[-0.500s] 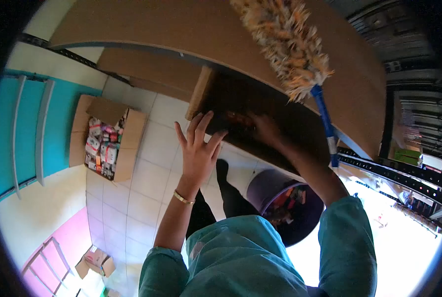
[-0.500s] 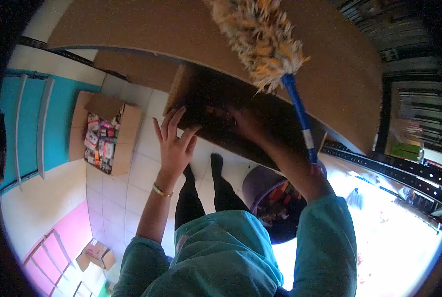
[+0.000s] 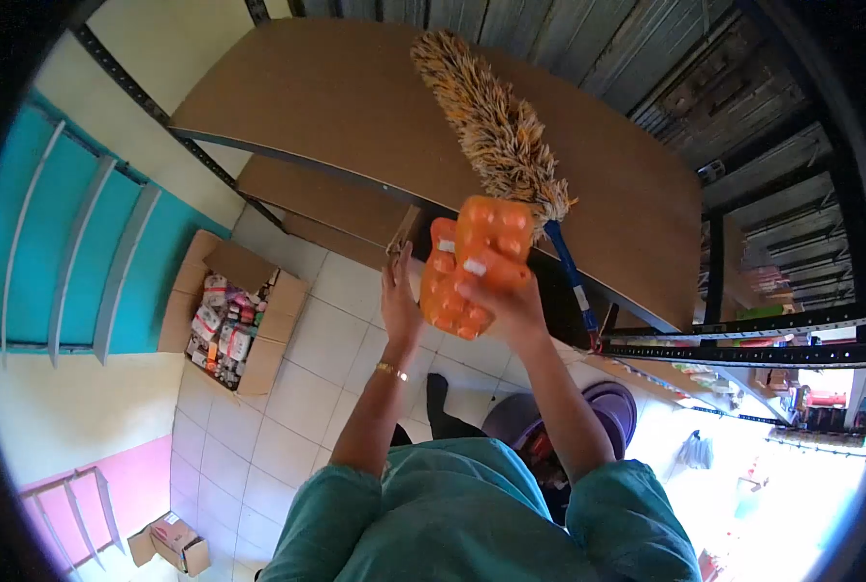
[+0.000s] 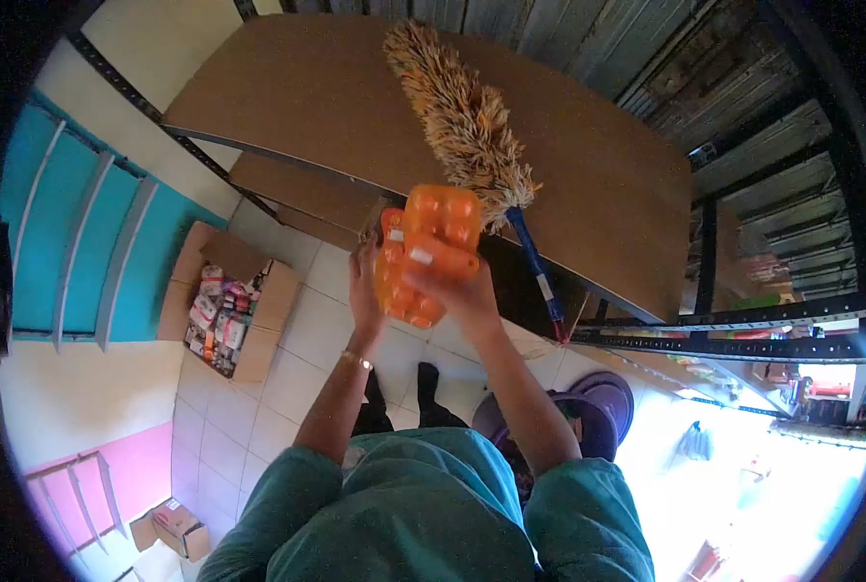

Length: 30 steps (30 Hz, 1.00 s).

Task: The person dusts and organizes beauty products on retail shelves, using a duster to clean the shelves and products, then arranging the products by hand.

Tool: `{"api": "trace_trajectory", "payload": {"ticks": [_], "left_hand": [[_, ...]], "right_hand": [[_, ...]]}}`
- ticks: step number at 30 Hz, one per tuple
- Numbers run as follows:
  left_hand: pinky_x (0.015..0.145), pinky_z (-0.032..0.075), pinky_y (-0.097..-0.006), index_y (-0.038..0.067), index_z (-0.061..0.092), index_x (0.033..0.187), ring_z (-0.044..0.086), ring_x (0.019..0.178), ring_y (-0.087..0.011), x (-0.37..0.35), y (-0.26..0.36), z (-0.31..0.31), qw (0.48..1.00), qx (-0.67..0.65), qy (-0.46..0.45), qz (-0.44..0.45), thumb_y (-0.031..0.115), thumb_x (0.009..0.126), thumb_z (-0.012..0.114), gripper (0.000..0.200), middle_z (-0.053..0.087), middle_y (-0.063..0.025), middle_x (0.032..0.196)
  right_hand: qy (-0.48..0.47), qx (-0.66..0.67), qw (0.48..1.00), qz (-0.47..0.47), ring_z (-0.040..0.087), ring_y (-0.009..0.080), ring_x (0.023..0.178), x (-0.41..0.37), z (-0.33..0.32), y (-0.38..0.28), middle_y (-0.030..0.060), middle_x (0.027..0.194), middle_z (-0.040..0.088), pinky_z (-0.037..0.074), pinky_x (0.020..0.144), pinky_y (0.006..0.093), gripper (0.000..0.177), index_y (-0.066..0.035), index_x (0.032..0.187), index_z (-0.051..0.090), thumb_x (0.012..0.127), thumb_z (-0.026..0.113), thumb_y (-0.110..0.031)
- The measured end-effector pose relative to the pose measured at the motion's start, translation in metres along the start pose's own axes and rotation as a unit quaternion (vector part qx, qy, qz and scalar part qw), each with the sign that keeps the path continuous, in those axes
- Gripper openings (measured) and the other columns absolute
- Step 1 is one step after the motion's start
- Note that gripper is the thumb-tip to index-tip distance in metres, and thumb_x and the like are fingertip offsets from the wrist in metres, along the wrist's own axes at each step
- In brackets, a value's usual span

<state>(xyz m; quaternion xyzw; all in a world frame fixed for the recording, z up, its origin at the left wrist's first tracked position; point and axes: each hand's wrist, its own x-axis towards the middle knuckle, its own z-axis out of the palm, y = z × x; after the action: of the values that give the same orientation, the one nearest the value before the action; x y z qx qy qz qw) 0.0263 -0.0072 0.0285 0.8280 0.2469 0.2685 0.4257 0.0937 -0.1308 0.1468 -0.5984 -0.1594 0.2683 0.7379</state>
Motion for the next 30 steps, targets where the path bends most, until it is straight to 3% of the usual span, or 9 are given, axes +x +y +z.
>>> {"api": "trace_trajectory", "payload": {"ticks": [2, 5, 8, 9, 12, 15, 19, 23, 30], "left_hand": [[0.093, 0.034, -0.0413, 0.015, 0.032, 0.128, 0.036, 0.115, -0.0326, 0.013, -0.007, 0.003, 0.999, 0.037, -0.003, 0.023, 0.001, 0.066, 0.062, 0.07, 0.036, -0.0169, 0.123], [0.092, 0.036, -0.0406, 0.015, 0.034, 0.126, 0.039, 0.112, -0.0321, 0.026, -0.006, -0.007, 0.992, 0.109, 0.024, 0.058, 0.003, 0.068, 0.06, 0.064, 0.035, -0.0161, 0.125], [0.09, 0.037, -0.0397, 0.011, 0.044, 0.117, 0.043, 0.109, -0.031, 0.024, -0.004, -0.033, 0.989, 0.109, 0.075, 0.062, 0.004, 0.07, 0.058, 0.05, 0.041, -0.0155, 0.121], [0.089, 0.037, -0.0392, 0.01, 0.047, 0.113, 0.044, 0.108, -0.0306, 0.027, -0.007, -0.047, 0.992, 0.081, 0.076, 0.066, 0.004, 0.07, 0.058, 0.045, 0.043, -0.0154, 0.118], [0.086, 0.039, -0.0378, 0.007, 0.053, 0.101, 0.047, 0.103, -0.0308, 0.056, -0.004, -0.086, 0.993, 0.013, 0.096, 0.069, 0.004, 0.07, 0.056, 0.032, 0.049, -0.0152, 0.109], [0.083, 0.041, -0.0367, 0.006, 0.054, 0.098, 0.05, 0.097, -0.0315, 0.085, 0.003, -0.112, 0.993, -0.016, 0.095, 0.068, 0.003, 0.07, 0.055, 0.028, 0.052, -0.0144, 0.103], [0.081, 0.041, -0.0363, 0.005, 0.055, 0.097, 0.051, 0.095, -0.0307, 0.139, 0.016, -0.128, 0.987, -0.067, 0.085, 0.12, 0.002, 0.07, 0.055, 0.027, 0.055, -0.0131, 0.099], [0.08, 0.043, -0.0353, 0.006, 0.056, 0.097, 0.054, 0.093, -0.0288, 0.179, 0.007, -0.142, 0.979, -0.093, -0.008, 0.181, 0.004, 0.07, 0.056, 0.027, 0.057, -0.0117, 0.096], [0.074, 0.046, -0.034, 0.006, 0.058, 0.093, 0.057, 0.087, -0.0281, 0.204, -0.012, -0.121, 0.973, -0.13, -0.089, 0.168, 0.017, 0.068, 0.065, 0.028, 0.059, -0.0121, 0.094]], "right_hand": [[-0.038, 0.167, 0.983, 0.064, 0.057, 0.0153, 0.088, 0.021, 0.011, -0.017, 0.0056, 0.098, 0.057, 0.047, 0.075, 0.0286, 0.051, -0.002, 0.107, 0.049, 0.063, 0.073, -0.011], [-0.079, 0.123, 0.989, 0.033, 0.056, 0.0167, 0.09, 0.071, 0.014, -0.018, 0.0058, 0.102, 0.055, 0.047, 0.078, 0.03, 0.053, -0.002, 0.111, 0.046, 0.066, 0.072, -0.011], [-0.104, -0.023, 0.994, -0.006, 0.056, 0.0168, 0.089, 0.12, 0.022, -0.022, 0.0059, 0.101, 0.056, 0.048, 0.076, 0.0304, 0.053, -0.003, 0.11, 0.046, 0.065, 0.073, -0.012], [-0.084, -0.036, 0.995, 0.045, 0.057, 0.0172, 0.089, 0.132, 0.03, -0.025, 0.0067, 0.099, 0.057, 0.048, 0.074, 0.0301, 0.051, -0.003, 0.107, 0.048, 0.064, 0.074, -0.014], [-0.073, -0.17, 0.981, -0.065, 0.057, 0.0168, 0.088, 0.182, 0.039, -0.018, 0.0067, 0.098, 0.057, 0.049, 0.073, 0.0295, 0.051, -0.003, 0.104, 0.05, 0.063, 0.075, -0.017], [-0.125, -0.24, 0.962, 0.028, 0.056, 0.0177, 0.091, 0.225, 0.031, -0.009, 0.008, 0.099, 0.057, 0.047, 0.076, 0.0296, 0.07, -0.005, 0.105, 0.051, 0.048, 0.083, -0.028], [-0.061, -0.34, 0.938, 0.019, 0.057, 0.0221, 0.09, 0.219, 0.045, -0.022, 0.0097, 0.098, 0.057, 0.046, 0.077, 0.0319, 0.074, -0.003, 0.106, 0.05, 0.047, 0.083, -0.034], [0.081, -0.545, 0.816, -0.174, 0.054, 0.0302, 0.097, 0.221, 0.043, -0.012, 0.0175, 0.105, 0.055, 0.043, 0.082, 0.036, 0.079, -0.002, 0.114, 0.045, 0.056, 0.075, -0.046], [0.27, -0.633, 0.721, -0.078, 0.048, 0.0344, 0.103, 0.17, 0.046, -0.054, 0.0198, 0.114, 0.048, 0.04, 0.086, 0.0419, 0.072, -0.007, 0.12, 0.041, 0.065, 0.068, -0.044]]}}
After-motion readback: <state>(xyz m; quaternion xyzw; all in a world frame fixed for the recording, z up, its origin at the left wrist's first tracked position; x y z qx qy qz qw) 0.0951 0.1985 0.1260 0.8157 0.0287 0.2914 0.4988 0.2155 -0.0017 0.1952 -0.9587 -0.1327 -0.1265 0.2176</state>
